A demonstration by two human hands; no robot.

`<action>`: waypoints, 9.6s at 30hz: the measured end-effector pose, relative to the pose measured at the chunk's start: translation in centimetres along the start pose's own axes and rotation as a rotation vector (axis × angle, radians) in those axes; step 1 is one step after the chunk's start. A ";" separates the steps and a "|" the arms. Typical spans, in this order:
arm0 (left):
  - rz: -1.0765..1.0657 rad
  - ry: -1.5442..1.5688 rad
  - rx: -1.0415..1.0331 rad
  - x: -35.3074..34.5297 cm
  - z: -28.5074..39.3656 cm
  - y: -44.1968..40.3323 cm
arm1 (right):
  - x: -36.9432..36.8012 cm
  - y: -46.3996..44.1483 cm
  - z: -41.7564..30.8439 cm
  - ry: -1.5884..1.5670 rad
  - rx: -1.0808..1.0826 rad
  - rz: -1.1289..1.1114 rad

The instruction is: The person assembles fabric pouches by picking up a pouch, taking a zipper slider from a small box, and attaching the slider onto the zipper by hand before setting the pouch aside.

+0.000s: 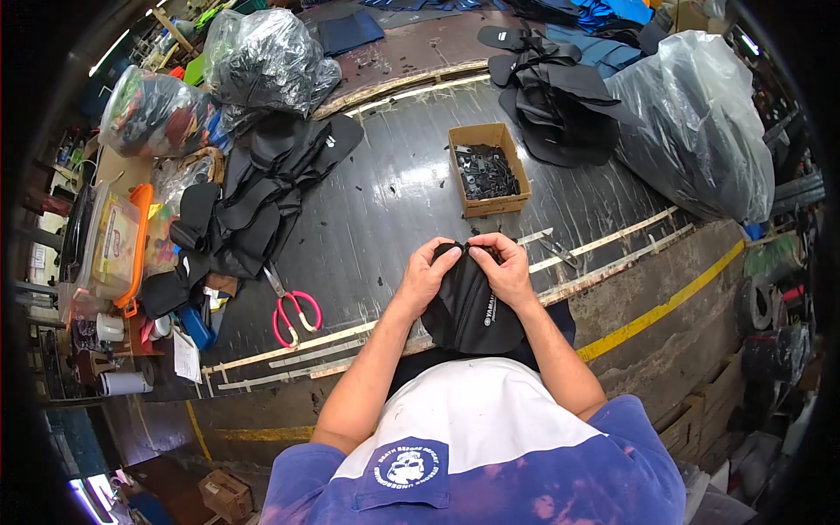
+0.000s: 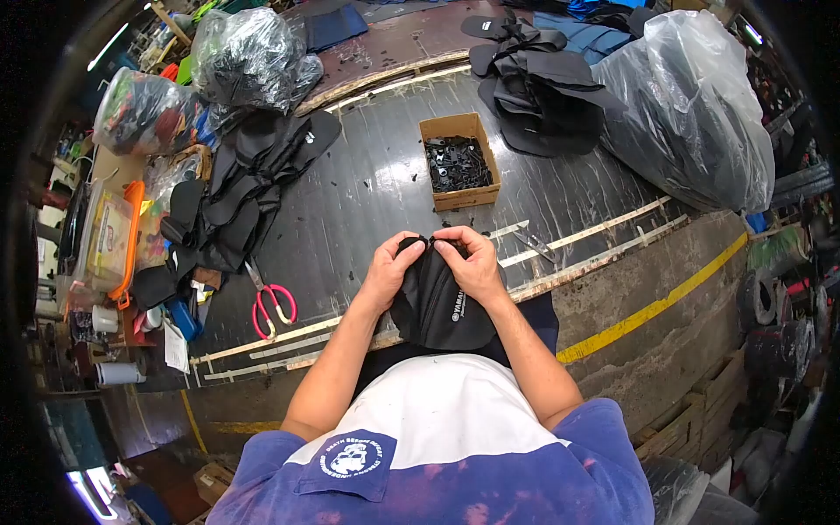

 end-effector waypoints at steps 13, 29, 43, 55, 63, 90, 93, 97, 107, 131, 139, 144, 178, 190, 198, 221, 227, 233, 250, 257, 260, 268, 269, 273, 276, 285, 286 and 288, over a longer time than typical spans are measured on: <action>0.021 -0.164 -0.045 0.3 -0.3 -0.7 | -0.8 0.2 -1.1 0.049 0.069 -0.095; -0.021 -0.276 -0.020 0.1 0.5 -0.3 | -0.7 -0.2 0.0 -0.004 -0.003 -0.168; -0.006 -0.284 0.015 0.0 0.3 -0.3 | -0.3 -0.2 0.5 -0.002 -0.034 -0.096; 0.034 -0.307 -0.031 0.4 0.4 -0.3 | -0.6 0.0 -0.2 0.053 0.004 -0.092; 0.047 -0.294 -0.070 0.3 0.5 0.0 | -0.8 0.1 -0.8 0.098 0.048 -0.120; -0.133 0.016 0.124 0.5 -0.8 0.0 | 1.2 -1.1 -6.9 0.297 0.223 -0.104; -0.152 0.061 0.156 0.6 -0.7 0.2 | 0.9 -0.5 -9.2 0.524 0.390 -0.121; -0.169 0.096 0.165 -0.1 0.1 0.4 | -0.4 -0.1 -8.8 0.699 0.385 -0.220; -0.010 0.013 0.036 1.1 3.0 1.0 | -5.7 4.7 -11.5 0.782 0.633 -0.447; -0.063 -0.694 -0.815 -3.3 14.0 8.5 | -6.3 3.1 -12.9 -0.100 0.124 -0.323; -0.125 -0.395 -0.477 -2.2 12.2 8.9 | -4.8 2.3 -14.1 -0.033 -0.079 -0.261; -0.082 -0.573 -0.291 -1.3 11.3 8.6 | -3.5 1.9 -11.9 0.235 -0.187 -0.358; -0.052 -0.402 0.045 -0.7 1.8 1.8 | 0.6 0.0 -6.8 0.635 -0.068 -0.298; -0.032 -0.355 -0.026 -0.7 2.0 1.5 | -0.4 -0.6 -3.7 0.530 -0.152 -0.302; -0.081 -0.274 -0.095 -0.9 1.6 1.3 | -0.1 -0.1 -1.3 0.424 -0.198 -0.252; -0.024 -0.452 -0.045 -0.6 2.1 1.7 | -1.2 -17.1 -3.1 1.476 0.211 -0.324; -0.011 -0.492 -0.034 -0.7 2.2 1.8 | -0.6 -17.6 -1.5 1.491 0.141 -0.350; -0.008 -0.477 -0.029 -0.7 1.9 1.7 | 0.2 -17.9 -1.0 1.425 0.076 -0.393; 0.040 -0.575 -0.025 -0.3 1.9 1.6 | 0.3 -16.8 -1.9 1.465 0.004 -0.355; 0.036 -0.585 0.001 -0.3 1.9 1.5 | 1.5 -15.2 -4.2 1.246 0.136 -0.243; 0.032 -0.583 -0.027 -0.5 2.2 1.5 | 1.5 -13.7 -7.6 1.146 0.334 -0.048; 0.021 -0.559 -0.043 -0.5 1.8 1.2 | 4.4 -5.3 -4.2 -0.141 -0.288 -0.037; 0.019 -0.551 -0.027 -0.5 1.7 1.1 | 4.4 -4.1 -3.8 -0.226 -0.343 -0.041; 0.010 -0.532 0.021 -0.4 1.3 1.0 | 4.0 -1.5 -1.5 -0.363 -0.438 -0.053; 0.022 -0.516 0.047 -0.2 0.9 0.9 | 3.4 -0.6 -0.1 -0.460 -0.475 -0.056; 0.021 -0.522 0.031 -0.3 1.5 1.1 | 0.5 0.3 2.2 -0.788 -0.556 -0.086; 0.022 -0.535 0.016 -0.3 1.6 1.0 | 0.3 0.4 2.4 -0.787 -0.557 -0.086; 0.020 -0.548 0.000 -0.3 1.5 1.0 | 0.3 0.6 3.0 -0.721 -0.556 -0.084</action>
Point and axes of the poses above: each hand's wrist, its own y-axis away from the middle knuckle, its own x-axis out of the back of the hand, z = x × y, the point moved 10 cm from there along -y, towards the middle knuckle, and after that the axes turned 5 degrees about x, right-handed, at the moved point
